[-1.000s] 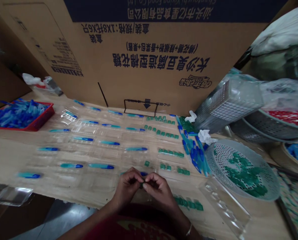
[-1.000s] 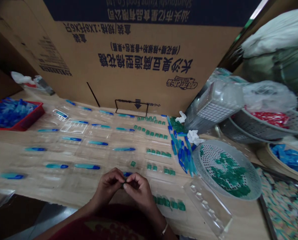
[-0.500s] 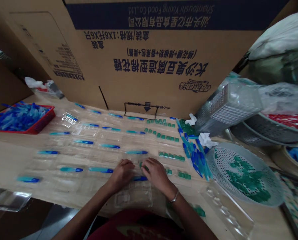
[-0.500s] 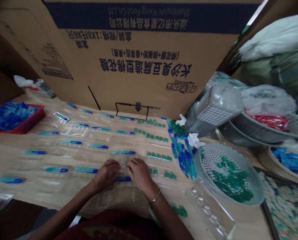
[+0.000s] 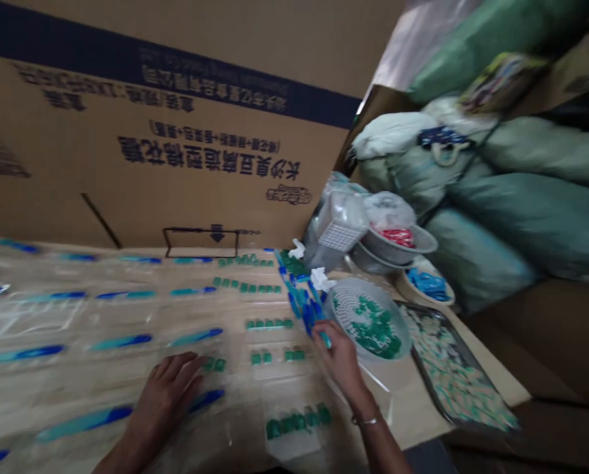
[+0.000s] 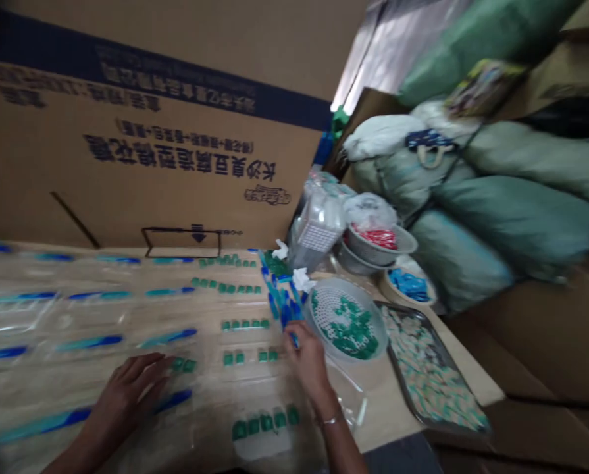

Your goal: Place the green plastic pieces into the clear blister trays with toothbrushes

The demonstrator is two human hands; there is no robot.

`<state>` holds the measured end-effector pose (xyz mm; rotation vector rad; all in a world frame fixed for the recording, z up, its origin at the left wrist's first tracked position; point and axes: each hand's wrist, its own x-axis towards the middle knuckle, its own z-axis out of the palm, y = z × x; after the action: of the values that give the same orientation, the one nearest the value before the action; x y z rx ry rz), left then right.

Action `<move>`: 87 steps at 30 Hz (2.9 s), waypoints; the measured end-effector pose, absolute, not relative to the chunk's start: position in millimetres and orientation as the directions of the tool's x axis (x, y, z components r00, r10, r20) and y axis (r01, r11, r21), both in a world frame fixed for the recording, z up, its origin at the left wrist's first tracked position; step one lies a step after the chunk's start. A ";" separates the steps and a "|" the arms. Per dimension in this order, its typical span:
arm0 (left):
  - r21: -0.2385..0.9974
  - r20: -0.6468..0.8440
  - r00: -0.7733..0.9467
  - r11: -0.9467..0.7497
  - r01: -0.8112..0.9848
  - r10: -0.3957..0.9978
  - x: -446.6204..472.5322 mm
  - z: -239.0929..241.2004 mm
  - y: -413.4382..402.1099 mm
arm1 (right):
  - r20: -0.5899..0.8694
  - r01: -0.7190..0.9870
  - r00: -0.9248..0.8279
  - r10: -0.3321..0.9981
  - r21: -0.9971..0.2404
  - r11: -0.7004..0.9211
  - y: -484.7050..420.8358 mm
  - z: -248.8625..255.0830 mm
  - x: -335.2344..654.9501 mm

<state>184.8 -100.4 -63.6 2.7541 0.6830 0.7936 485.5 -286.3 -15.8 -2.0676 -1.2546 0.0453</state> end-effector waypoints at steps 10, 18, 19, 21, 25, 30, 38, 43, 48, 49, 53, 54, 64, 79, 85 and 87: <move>0.310 0.506 0.776 -0.919 0.243 0.376 206.4 -62.2 -86.4 | 0.115 0.554 0.815 0.568 -0.441 -0.706 -324.9 -18.6 626.6; 0.373 0.548 0.692 -0.878 0.300 0.469 203.3 -59.6 -92.7 | 0.134 0.534 0.754 0.643 -0.695 -0.482 -269.1 -36.6 621.6; 0.367 0.565 0.686 -0.884 0.290 0.459 203.0 -56.9 -92.3 | 0.134 0.505 0.771 0.623 -0.724 -0.470 -273.7 -34.8 623.0; 0.384 0.585 0.656 -0.876 0.293 0.476 204.5 -48.0 -93.8 | 0.122 0.453 0.791 0.599 -0.775 -0.440 -286.9 -27.9 621.0; 0.631 0.445 0.656 -0.733 0.253 0.610 222.5 -19.5 -118.0 | -0.005 0.208 0.692 0.722 -0.956 -0.207 -300.8 -12.6 572.5; 0.969 0.057 0.718 -0.212 0.128 0.694 261.6 3.1 -162.7 | -0.094 -0.021 0.383 0.919 -0.995 -0.094 -273.0 -4.4 452.0; 0.969 -0.191 0.606 0.246 -0.008 0.772 231.5 -8.0 -158.9 | -0.042 0.174 0.247 0.968 -0.981 -0.087 -237.0 -10.3 364.2; 0.964 -0.216 0.558 0.265 -0.007 0.801 208.2 -13.3 -154.7 | -0.025 0.216 0.147 0.989 -0.975 -0.057 -232.1 -7.9 345.9; 0.980 -0.196 0.550 0.181 0.082 0.812 201.4 -22.3 -161.4 | -0.064 0.213 0.187 0.980 -0.972 -0.104 -234.2 -11.9 331.8; 0.982 -0.188 0.542 0.154 0.107 0.819 200.2 -24.2 -163.6 | -0.065 0.218 0.208 0.976 -0.970 -0.112 -235.5 -14.8 329.3; 0.979 -0.203 0.536 0.167 0.116 0.819 195.6 -30.7 -169.5 | -0.094 0.187 0.248 0.964 -0.972 -0.143 -241.3 -25.5 320.0; 0.978 -0.208 0.542 0.176 0.111 0.814 194.6 -31.3 -169.9 | -0.103 0.167 0.245 0.964 -0.975 -0.146 -242.2 -27.1 317.9; 0.967 -0.153 0.536 0.015 0.252 0.830 192.4 -21.5 -171.7 | -0.064 0.070 0.367 0.928 -0.993 -0.096 -238.7 -38.5 319.6; 0.979 -0.201 0.582 0.138 0.151 0.788 191.4 -25.1 -167.6 | 0.023 0.410 0.311 0.950 -0.905 -0.113 -237.7 -26.1 309.1; 0.975 -0.216 0.615 0.198 0.099 0.758 188.4 -19.2 -159.8 | -0.090 0.127 0.332 0.939 -0.982 -0.139 -233.6 -21.4 314.0; 0.968 -0.234 0.622 0.239 0.077 0.747 188.5 -17.9 -158.3 | -0.097 0.092 0.332 0.938 -0.987 -0.135 -232.7 -19.9 315.1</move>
<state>188.5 -158.3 -17.9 1.2665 0.8078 0.5340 315.1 -232.7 -19.9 -1.5178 -0.9786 0.9840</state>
